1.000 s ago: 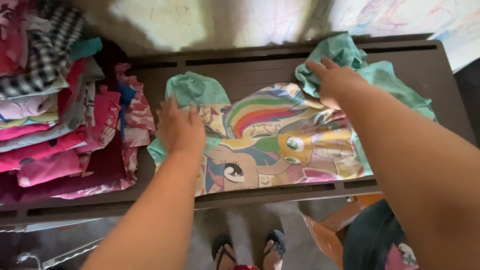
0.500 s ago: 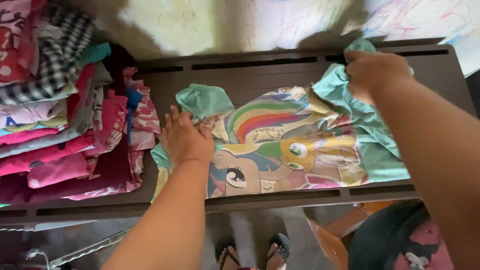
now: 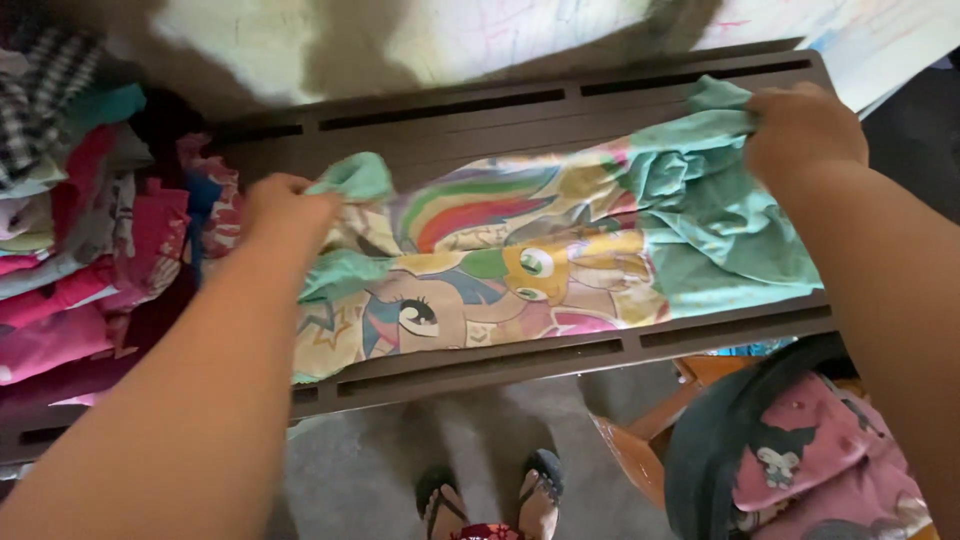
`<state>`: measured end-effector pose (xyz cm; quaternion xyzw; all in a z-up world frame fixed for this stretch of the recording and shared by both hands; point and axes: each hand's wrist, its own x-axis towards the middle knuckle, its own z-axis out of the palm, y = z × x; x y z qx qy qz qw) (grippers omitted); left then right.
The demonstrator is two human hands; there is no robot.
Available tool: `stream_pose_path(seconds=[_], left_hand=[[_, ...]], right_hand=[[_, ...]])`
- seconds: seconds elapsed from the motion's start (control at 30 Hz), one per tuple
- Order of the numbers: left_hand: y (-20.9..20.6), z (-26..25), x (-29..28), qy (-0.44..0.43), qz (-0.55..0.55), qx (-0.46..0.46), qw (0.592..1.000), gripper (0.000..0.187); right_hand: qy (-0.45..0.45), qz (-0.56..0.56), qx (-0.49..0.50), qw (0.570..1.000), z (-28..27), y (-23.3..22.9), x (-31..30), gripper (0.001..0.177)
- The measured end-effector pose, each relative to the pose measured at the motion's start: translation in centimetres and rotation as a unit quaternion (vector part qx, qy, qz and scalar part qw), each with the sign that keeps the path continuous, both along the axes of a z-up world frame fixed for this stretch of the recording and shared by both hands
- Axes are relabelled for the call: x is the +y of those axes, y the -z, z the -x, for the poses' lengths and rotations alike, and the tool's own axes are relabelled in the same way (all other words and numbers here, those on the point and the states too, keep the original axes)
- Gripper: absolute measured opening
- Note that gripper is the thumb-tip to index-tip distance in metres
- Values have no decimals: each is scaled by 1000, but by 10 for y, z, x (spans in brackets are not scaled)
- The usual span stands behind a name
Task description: Folding various pieces of children's clothing and stacking them on a bench.
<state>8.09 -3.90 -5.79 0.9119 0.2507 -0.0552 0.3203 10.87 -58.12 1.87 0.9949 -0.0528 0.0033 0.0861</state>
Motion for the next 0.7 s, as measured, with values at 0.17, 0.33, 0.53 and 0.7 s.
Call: stream_pose_path(seconds=[0.17,0.33,0.53,0.7], left_hand=[[-38,44,-2,46,-174,-141,974,33],[-47,89,-5,186,-295,-167,922,22],[-39,115,13,213,-378,-87,897,17],[-83,111,5,251,-362,122,890,54]], right_hand=[[184,-221,-17,958,4,9,-20,48],[420,-594,-125,675,38,-7,22,29],[285,-394,-291,824,56,83,-43,42],[468,-502,-365,628,62,86,-53,40]])
